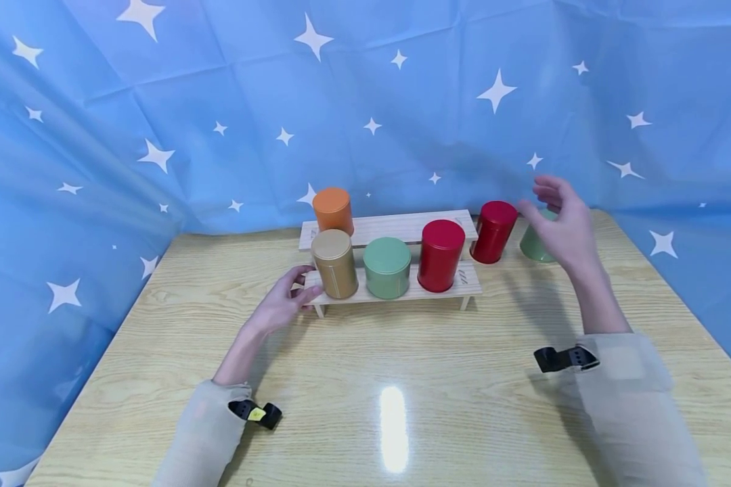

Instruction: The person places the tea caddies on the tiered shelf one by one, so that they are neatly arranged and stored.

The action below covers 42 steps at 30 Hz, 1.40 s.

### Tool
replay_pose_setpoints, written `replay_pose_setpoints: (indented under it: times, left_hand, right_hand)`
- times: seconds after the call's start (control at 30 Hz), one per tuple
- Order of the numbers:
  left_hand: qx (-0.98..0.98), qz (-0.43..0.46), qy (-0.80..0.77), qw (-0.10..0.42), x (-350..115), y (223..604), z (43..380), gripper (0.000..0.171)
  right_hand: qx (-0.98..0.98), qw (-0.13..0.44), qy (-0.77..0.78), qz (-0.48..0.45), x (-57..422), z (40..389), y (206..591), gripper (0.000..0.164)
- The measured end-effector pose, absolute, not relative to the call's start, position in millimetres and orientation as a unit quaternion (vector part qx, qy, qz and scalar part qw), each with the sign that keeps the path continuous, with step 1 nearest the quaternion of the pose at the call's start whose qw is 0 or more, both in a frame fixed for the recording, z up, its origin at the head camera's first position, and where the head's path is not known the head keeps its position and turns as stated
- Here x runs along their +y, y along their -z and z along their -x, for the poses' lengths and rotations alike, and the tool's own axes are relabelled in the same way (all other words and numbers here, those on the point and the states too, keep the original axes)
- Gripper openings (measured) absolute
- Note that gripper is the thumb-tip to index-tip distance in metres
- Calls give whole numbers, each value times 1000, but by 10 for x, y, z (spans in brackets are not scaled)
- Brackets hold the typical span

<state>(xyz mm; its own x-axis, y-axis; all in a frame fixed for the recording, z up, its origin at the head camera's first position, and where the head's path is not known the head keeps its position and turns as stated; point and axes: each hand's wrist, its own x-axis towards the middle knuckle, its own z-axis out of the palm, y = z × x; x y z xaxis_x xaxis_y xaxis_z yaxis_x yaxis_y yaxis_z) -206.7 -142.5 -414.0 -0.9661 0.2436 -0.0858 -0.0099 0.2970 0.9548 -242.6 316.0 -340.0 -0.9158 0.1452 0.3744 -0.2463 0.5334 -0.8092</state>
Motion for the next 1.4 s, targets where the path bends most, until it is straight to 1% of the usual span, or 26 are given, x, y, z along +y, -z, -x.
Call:
replay_pose_setpoints:
  times: [0.17,0.27,0.6,0.8,0.93,1.2,1.4]
  left_hand:
    - [796,-74,-590,108,-1425,4149,2071,51]
    - [797,-75,-590,108,-1427,4151,2076,52]
    - [797,-74,-591,104,-1415,4139,2071,50]
    - [801,-68,-586,106,-1417,4140,2075,49]
    - [799,-69,-587,107,-1420,4143,2075,50]
    - [797,-68,-591,108,-1417,4148,2079,51]
    - [802,-61,-585,105,-1418,4148,2075,51]
  right_hand:
    - [-855,209,-475,2,3314,2454,3520,53]
    - [-862,202,-463,24,3401,2463,3582,56]
    - [-880,176,-435,79,3574,2490,3749,75]
    - [-883,141,-438,93,3643,2504,3837,88]
    - [-890,123,-429,90,3663,2512,3910,94]
    - [-883,110,-446,93,3669,2542,4016,97]
    - [-881,113,-450,91,3700,2579,4089,92]
